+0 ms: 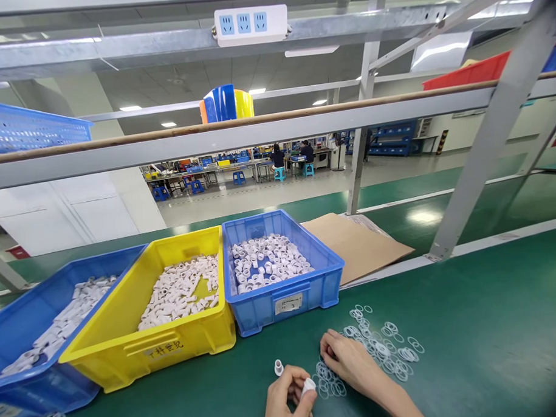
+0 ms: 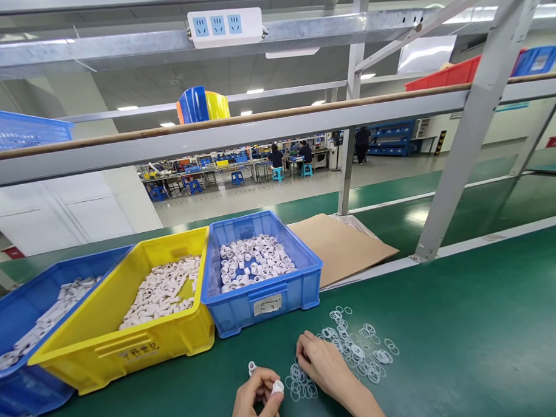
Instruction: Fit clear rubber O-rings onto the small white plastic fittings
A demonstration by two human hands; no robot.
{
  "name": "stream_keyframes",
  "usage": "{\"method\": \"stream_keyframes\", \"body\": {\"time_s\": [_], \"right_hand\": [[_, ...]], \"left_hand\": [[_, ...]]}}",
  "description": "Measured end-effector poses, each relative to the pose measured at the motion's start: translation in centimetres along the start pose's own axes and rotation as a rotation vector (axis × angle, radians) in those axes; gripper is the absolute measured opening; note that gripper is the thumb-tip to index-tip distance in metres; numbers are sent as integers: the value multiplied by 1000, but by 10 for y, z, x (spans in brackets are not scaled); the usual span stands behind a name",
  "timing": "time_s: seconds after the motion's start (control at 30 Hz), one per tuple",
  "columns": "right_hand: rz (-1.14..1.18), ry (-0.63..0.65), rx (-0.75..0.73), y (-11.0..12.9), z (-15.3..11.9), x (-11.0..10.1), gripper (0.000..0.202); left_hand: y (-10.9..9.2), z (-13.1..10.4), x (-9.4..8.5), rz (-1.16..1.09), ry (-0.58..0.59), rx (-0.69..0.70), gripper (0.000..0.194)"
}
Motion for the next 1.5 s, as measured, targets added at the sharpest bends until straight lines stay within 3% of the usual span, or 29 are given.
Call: {"method": "stream_keyframes", "body": {"time_s": [0.23, 0.5, 0.93, 1.2, 1.5], "right_hand": [[84, 27, 15, -2, -3, -4, 8], [187, -8, 54, 1, -1, -13, 10], [699, 115, -56, 45, -5, -28, 12], [693, 126, -87, 55, -9, -32, 14], [644, 94, -97, 56, -9, -35, 10]], "left_hand": [[4, 2, 3, -84, 18, -28, 47], [11, 2, 6, -86, 52, -63, 53], [17, 3, 4, -163, 78, -55, 64], [9, 4, 0, -129, 49, -25, 44], [9, 3, -2, -147, 39, -23, 57]]}}
Point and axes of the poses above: each hand's wrist, its own z-axis towards the middle knuckle, its own x-axis out of the palm, y = z × x, the point moved 10 cm from there along z, towards the middle knuckle, and after that the axes turned 7 degrees about -z, right-handed, at the moved point
